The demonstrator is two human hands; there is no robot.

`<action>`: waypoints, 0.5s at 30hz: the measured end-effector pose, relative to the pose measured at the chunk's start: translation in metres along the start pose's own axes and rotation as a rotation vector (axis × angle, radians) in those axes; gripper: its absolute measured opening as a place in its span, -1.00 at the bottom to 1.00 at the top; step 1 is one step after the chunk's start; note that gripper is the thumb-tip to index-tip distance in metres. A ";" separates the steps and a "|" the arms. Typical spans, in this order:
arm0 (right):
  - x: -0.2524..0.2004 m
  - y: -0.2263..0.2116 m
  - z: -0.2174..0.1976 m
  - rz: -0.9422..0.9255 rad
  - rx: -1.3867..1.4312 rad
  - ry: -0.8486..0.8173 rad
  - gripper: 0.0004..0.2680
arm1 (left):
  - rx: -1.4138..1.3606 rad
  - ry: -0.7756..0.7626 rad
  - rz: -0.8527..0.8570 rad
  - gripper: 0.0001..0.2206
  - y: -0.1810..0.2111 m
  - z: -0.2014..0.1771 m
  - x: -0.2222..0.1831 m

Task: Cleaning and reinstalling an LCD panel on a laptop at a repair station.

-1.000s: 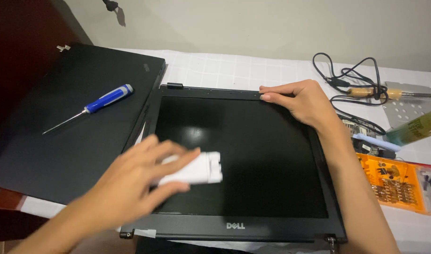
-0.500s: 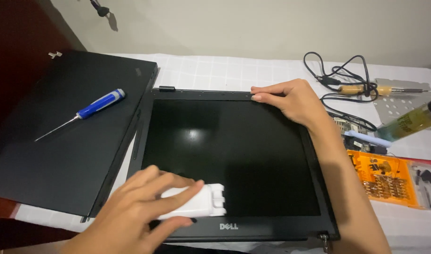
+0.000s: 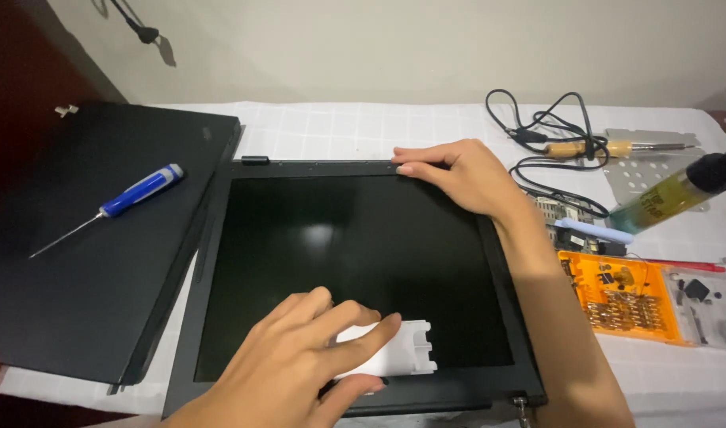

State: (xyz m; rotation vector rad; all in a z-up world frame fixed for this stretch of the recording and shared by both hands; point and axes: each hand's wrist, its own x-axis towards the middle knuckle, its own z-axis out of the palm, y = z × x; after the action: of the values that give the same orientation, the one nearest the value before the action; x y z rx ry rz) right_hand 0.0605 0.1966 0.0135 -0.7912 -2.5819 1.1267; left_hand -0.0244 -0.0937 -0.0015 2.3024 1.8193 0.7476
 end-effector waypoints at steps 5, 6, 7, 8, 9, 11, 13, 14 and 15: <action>0.005 0.010 -0.001 -0.019 0.009 -0.028 -0.77 | 0.068 -0.037 -0.029 -0.53 -0.010 -0.002 0.016; 0.006 0.011 -0.001 -0.024 0.005 -0.036 -0.77 | 0.150 -0.004 -0.008 -0.52 -0.016 -0.001 0.021; 0.009 0.016 0.000 -0.023 0.005 -0.034 -0.77 | 0.150 -0.005 -0.006 -0.52 -0.027 -0.003 0.030; 0.012 0.022 0.001 -0.069 0.011 -0.030 -0.77 | 0.186 -0.017 -0.024 -0.52 -0.038 -0.005 0.040; 0.015 0.027 0.002 -0.114 0.017 -0.027 -0.78 | 0.222 -0.029 -0.041 -0.52 -0.049 -0.007 0.050; 0.012 0.019 -0.001 -0.079 0.011 -0.032 -0.76 | 0.231 -0.036 -0.069 -0.51 -0.074 -0.009 0.068; 0.011 0.018 -0.002 -0.039 0.005 -0.038 -0.74 | 0.236 -0.045 -0.096 -0.50 -0.094 -0.011 0.084; 0.012 0.020 -0.003 -0.043 0.013 -0.038 -0.72 | 0.220 -0.076 -0.160 -0.49 -0.102 -0.014 0.092; 0.013 0.021 -0.002 -0.048 0.022 -0.038 -0.70 | 0.205 -0.108 -0.225 -0.47 -0.109 -0.017 0.099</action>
State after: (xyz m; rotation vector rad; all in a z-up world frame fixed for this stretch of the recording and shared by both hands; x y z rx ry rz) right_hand 0.0593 0.2172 -0.0007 -0.7061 -2.5996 1.1651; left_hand -0.1124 0.0258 0.0017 2.1503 2.1442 0.4142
